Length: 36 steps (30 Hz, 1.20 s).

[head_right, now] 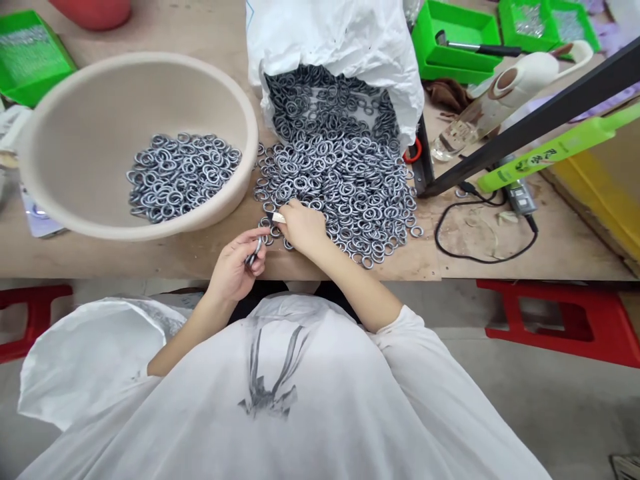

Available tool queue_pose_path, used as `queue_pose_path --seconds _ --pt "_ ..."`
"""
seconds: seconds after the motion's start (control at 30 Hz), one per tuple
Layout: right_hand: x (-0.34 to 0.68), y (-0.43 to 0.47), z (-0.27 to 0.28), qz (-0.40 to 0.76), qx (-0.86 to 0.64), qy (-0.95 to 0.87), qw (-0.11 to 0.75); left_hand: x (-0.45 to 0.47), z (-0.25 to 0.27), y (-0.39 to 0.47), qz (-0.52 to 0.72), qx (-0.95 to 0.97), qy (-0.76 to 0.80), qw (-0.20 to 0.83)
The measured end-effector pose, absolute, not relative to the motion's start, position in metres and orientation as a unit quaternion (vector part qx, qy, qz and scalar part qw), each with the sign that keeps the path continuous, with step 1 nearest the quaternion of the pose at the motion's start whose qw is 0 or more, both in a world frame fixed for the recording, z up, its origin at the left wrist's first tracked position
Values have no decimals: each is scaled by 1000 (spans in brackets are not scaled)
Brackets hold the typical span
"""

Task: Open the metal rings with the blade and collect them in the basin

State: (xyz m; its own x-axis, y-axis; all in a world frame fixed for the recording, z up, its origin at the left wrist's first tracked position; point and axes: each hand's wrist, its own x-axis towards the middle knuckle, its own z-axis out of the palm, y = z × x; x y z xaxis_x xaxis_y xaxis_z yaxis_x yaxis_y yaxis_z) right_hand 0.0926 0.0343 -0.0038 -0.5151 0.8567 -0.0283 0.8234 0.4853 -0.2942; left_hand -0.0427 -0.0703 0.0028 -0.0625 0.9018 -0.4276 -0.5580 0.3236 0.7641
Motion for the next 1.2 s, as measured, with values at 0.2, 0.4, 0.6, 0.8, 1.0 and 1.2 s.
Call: queue_pose_path --seconds 0.2,0.4,0.6,0.8,1.0,1.2 --pt "109 32 5 409 -465 -749 236 -45 1 -63 562 156 484 652" --pt "121 -9 10 695 -355 -543 312 -13 4 -58 547 221 461 663" --pt "129 -19 1 617 -357 -577 399 4 3 -58 537 249 444 673" --pt "133 -16 8 586 -375 -590 410 2 4 -61 482 247 433 721" --pt "131 -19 4 643 -352 -550 400 -2 9 -60 513 209 437 709" --pt "132 -20 2 542 -374 -627 417 -3 9 -60 512 202 423 720"
